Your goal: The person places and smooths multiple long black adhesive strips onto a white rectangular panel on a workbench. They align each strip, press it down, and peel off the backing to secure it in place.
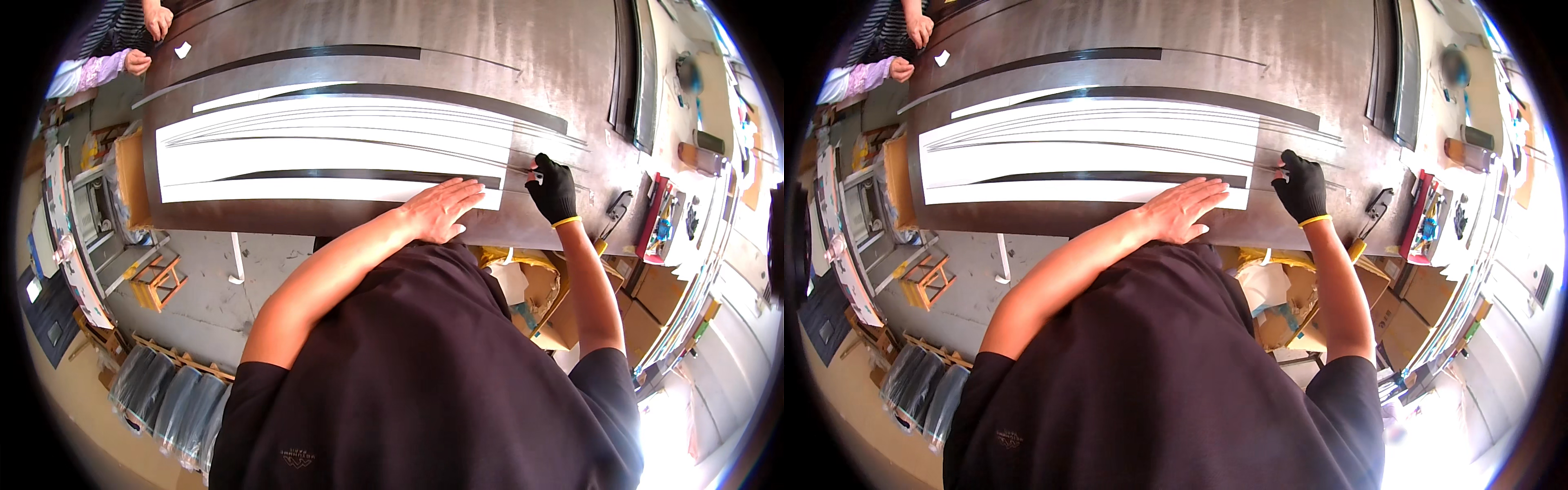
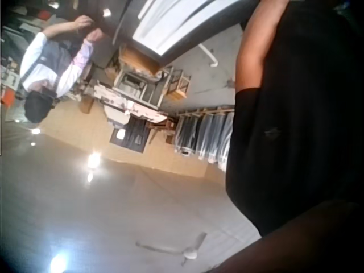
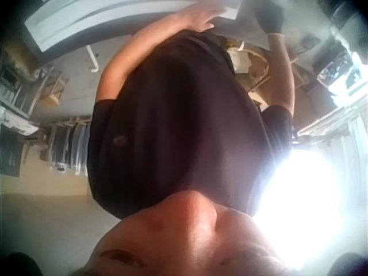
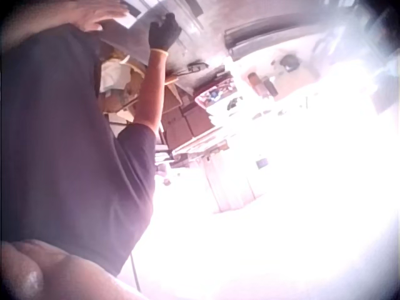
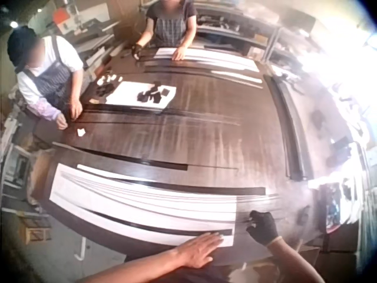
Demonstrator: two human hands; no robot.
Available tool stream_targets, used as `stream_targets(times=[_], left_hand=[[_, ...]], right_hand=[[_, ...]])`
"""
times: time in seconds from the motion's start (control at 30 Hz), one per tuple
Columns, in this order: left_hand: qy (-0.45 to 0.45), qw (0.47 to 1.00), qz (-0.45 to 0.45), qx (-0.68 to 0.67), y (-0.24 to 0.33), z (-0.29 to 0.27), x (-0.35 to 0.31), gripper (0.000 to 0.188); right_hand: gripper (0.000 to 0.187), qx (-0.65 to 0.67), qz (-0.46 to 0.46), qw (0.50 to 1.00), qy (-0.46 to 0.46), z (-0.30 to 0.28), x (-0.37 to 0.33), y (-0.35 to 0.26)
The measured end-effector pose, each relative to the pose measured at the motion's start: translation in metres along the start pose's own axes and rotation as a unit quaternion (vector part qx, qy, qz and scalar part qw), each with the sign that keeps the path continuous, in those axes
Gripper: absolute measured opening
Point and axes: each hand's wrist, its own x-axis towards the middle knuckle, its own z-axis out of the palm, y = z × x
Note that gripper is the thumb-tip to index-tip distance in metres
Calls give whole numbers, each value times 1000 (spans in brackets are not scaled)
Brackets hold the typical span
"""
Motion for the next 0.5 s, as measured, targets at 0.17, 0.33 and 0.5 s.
stream_targets(times=[0.17, 0.33, 0.5], left_hand=[[19, 1000, 0, -14, 0, 1, -1, 86], [46, 996, -14, -72, 0, 1, 1, 84], [49, 988, -64, -135, 1, 1, 2, 80]], right_hand=[[23, -31, -22, 999, 30, 4, 12, 4], [23, -29, -21, 999, 35, 7, 10, 7], [28, -65, -6, 994, 93, 6, 4, -4]])
